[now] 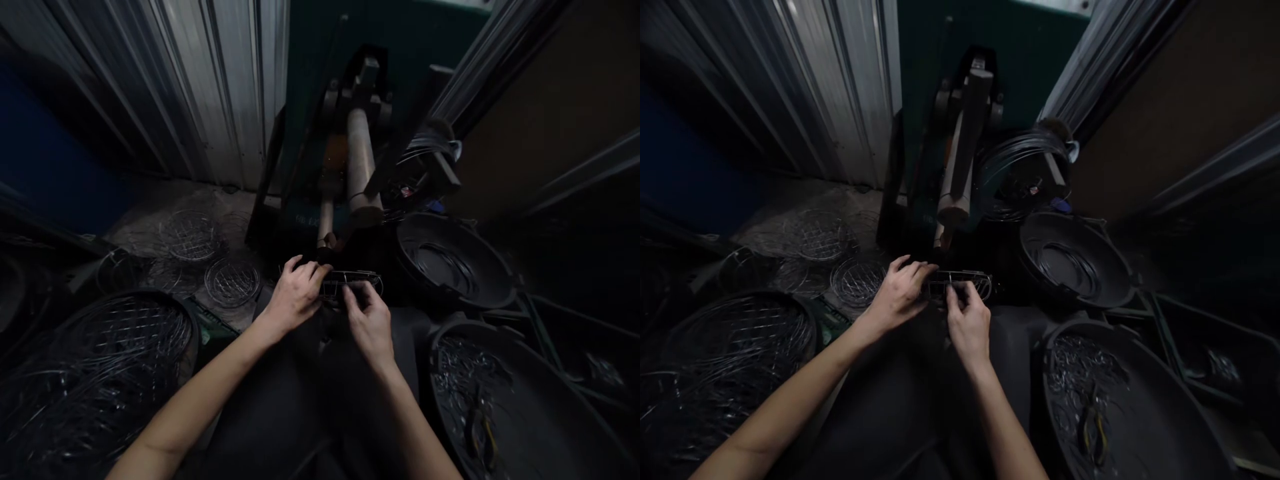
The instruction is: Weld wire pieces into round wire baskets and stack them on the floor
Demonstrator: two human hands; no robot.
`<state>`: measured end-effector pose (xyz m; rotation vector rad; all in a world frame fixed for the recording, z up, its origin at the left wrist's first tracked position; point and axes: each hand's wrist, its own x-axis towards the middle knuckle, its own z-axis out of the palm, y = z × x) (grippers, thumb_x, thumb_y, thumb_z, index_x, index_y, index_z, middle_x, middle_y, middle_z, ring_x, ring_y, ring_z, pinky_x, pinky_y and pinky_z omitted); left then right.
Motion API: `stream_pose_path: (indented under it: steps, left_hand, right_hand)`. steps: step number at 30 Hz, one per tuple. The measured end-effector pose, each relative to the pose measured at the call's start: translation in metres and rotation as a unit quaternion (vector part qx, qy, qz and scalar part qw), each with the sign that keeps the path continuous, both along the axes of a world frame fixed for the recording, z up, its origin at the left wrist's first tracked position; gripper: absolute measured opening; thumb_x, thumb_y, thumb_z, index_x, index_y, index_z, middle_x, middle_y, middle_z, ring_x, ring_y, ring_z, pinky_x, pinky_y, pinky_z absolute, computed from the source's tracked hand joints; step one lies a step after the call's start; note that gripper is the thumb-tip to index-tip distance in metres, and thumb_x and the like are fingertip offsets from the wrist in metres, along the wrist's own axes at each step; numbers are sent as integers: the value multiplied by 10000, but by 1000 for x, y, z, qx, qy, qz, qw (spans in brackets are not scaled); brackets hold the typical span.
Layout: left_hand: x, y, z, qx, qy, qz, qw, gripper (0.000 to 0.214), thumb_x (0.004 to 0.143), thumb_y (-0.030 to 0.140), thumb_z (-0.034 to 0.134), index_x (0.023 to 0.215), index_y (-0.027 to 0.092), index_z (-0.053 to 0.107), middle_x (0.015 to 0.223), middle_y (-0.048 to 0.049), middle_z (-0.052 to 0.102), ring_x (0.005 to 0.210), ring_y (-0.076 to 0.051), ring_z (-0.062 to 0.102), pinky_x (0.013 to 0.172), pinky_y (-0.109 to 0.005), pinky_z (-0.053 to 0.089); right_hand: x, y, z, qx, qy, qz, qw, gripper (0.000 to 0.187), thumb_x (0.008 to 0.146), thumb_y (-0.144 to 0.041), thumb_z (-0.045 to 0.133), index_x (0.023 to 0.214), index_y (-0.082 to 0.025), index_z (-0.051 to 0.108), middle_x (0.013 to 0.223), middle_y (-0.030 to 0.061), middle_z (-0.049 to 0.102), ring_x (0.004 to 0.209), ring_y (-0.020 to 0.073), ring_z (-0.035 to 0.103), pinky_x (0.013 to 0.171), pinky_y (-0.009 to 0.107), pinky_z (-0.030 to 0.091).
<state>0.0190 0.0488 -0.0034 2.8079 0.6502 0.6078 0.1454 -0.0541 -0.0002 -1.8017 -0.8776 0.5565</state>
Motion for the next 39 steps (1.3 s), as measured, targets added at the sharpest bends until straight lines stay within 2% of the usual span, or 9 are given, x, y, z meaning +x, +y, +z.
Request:
stream_pose_path:
  steps: [3,7,11,23,35,39]
  left_hand:
    - [3,4,-2,7,-11,11,1000,556,731,152,560,1259,144,387,1117,-113,586,1054,-239,573,1044,-454,303]
    - [7,10,-4,19,-19,10,1000,556,715,114,554,1248,122,396,1139,-130,583,1082,-238,564,1045,-445,310]
    - [10,15,-5,20,-28,19,999,559,728,149,575,1251,116,381,1133,-134,585,1084,-240,560,1046,-450,313]
    - [9,28,-7,5,-41,15,999,547,745,174,583,1247,113,373,1127,-117,581,1086,-220,548,1070,-420,293]
    - [13,37,-9,63,-27,33,997,479,763,143,537,1226,119,417,1099,-109,602,1025,-212,583,1040,-408,324]
    - [15,36,-12,86,-45,53,994,479,750,104,521,1221,135,435,1138,-120,600,1092,-216,564,1032,-415,334]
  right_hand:
    - [2,10,-3,9,-43,1,999,277,821,-465,535,798,-193,577,727,25,641,637,159,581,605,257,461]
    - [6,19,-10,39,-51,-3,998,274,832,-464,523,815,-193,562,749,25,632,668,160,576,631,262,451]
    - [9,25,-15,58,-74,-4,996,247,847,-438,524,808,-196,551,738,12,616,676,152,569,660,261,443]
    - [11,39,-16,87,-101,9,991,218,863,-393,518,801,-187,547,720,-5,591,655,131,546,638,240,423]
    - [8,45,-17,71,-125,-15,989,235,855,-410,487,788,-190,533,688,4,586,612,148,538,615,269,421]
    - [6,45,-18,66,-124,-30,990,230,860,-416,484,807,-197,531,640,-3,587,562,162,555,605,304,444]
